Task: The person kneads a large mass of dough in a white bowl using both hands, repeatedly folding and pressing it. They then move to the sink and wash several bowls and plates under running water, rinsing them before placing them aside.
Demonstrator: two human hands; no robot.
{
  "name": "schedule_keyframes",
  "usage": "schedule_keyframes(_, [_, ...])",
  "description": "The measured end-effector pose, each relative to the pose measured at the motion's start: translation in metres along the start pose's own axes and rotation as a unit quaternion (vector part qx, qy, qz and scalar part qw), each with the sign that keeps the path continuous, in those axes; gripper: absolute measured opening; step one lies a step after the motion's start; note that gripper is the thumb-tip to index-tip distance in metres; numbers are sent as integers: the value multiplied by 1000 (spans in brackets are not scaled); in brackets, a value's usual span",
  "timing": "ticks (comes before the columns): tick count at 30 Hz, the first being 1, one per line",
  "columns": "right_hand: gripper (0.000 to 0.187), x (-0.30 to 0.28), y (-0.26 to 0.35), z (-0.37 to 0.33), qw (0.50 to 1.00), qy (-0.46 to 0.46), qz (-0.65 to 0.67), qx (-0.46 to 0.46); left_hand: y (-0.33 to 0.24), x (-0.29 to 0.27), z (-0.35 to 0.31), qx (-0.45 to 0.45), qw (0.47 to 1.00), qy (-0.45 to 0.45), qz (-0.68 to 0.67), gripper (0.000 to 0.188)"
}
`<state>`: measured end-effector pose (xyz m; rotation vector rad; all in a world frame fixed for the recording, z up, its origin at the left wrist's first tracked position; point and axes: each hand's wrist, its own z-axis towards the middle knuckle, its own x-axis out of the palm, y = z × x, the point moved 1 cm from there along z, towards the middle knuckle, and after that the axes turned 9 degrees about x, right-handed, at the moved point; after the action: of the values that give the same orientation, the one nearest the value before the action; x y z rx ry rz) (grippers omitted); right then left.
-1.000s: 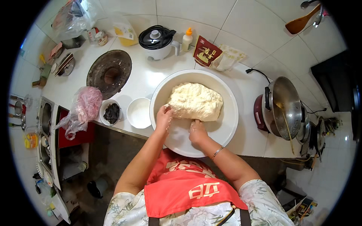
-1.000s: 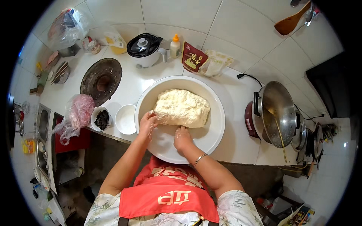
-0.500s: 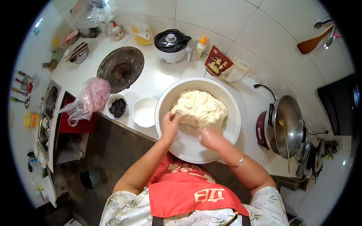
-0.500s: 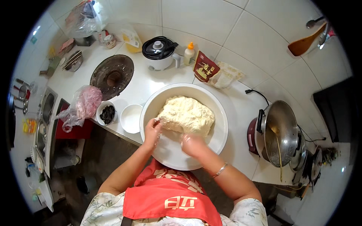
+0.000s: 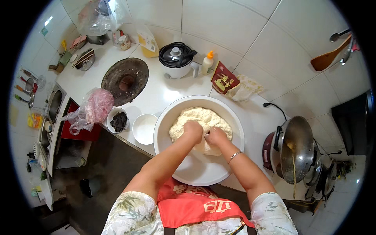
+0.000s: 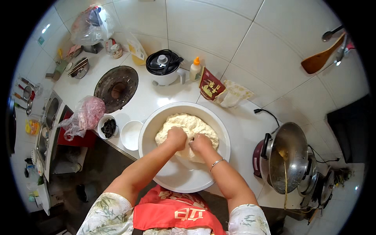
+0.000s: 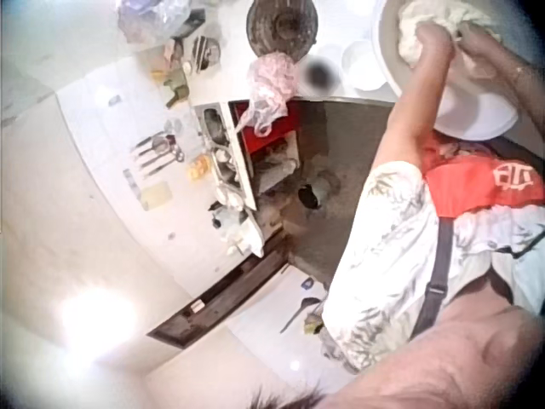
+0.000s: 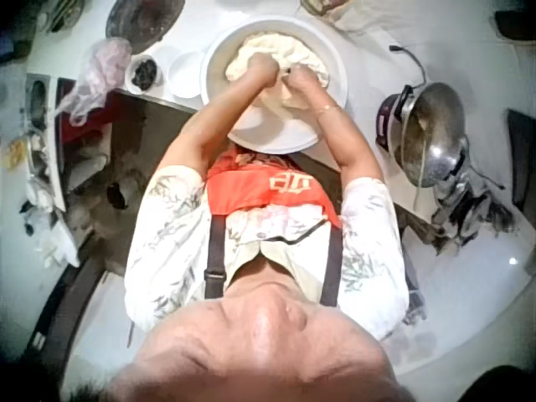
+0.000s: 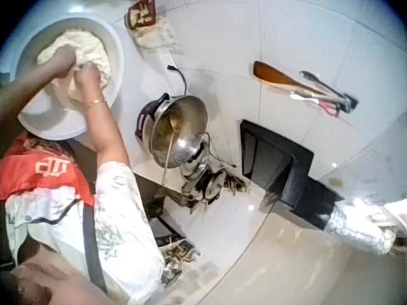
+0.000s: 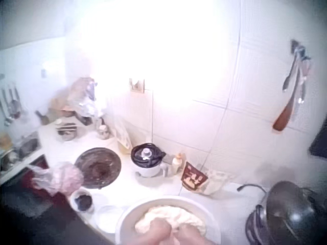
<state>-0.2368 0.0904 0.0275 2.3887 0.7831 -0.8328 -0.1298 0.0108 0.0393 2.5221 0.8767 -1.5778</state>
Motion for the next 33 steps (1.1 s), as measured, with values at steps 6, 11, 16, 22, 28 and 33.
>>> schedule_keyframes(6, [55, -94, -23, -50, 978, 61, -1, -198, 26, 17, -74, 121, 867, -243, -418, 59])
schedule_keyframes(11, [65, -51, -34, -12, 988, -88, 52, -114, 13, 53, -89, -198, 547, -333, -742, 64])
schedule_keyframes(16, [60, -27, -37, 18, 976, -196, -8, -96, 29, 87, -36, -297, 359, -335, -819, 57])
schedule_keyframes(22, [50, -11, -26, 23, 983, -55, 167, -55, 32, 68, -17, -278, 550, -419, -667, 31])
schedule_keyframes(28, [70, 50, 30, -46, 977, -84, 149, -127, 50, 53, -11, -264, 755, -379, -466, 38])
schedule_keyframes(33, [79, 59, 0, -31, 956, -116, 63, -263, 65, 49, -14, -221, 784, -305, -493, 45])
